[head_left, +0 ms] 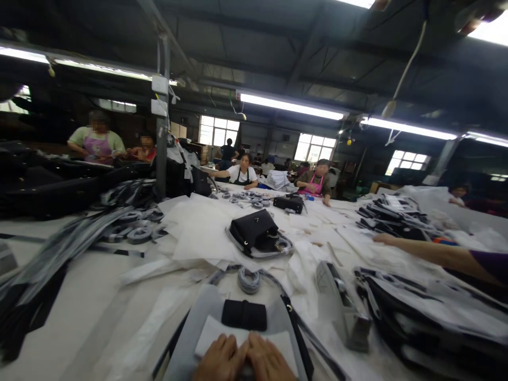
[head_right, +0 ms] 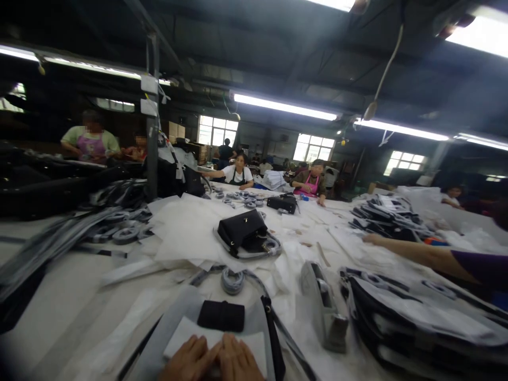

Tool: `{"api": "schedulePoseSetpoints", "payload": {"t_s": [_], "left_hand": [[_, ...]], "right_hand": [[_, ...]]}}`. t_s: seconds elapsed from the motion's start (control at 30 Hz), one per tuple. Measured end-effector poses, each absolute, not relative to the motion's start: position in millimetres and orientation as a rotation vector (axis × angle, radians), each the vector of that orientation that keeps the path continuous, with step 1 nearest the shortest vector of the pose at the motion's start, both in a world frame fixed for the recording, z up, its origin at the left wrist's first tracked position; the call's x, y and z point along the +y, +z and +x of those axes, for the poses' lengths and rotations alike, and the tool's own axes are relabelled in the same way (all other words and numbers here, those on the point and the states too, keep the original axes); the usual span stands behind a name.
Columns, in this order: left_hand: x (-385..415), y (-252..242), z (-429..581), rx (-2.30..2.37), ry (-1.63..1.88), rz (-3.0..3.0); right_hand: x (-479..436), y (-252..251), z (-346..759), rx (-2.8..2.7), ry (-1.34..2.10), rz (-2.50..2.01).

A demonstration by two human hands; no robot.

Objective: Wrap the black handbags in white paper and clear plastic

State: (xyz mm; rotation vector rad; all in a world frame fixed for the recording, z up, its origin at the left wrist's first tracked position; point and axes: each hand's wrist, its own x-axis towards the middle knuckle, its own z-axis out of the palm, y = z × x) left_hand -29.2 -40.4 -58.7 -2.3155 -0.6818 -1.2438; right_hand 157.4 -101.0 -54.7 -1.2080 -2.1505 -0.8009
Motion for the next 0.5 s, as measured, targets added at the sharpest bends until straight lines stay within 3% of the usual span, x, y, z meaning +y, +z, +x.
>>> {"api": "schedulePoseSetpoints", "payload": {"t_s": [0.17,0.5], "left_hand": [[-67.3,-35.6,-35.7,-0.697,-0.948,-2.600],[-78.7,-14.1,-47.0,-0.498,-0.613,-2.520]], "right_hand": [[-133.5,-31.1,152.3,-2.215,-0.644,-1.356],[-144.4,-19.2,143.2,-2.275,-0.400,-1.548]]}}
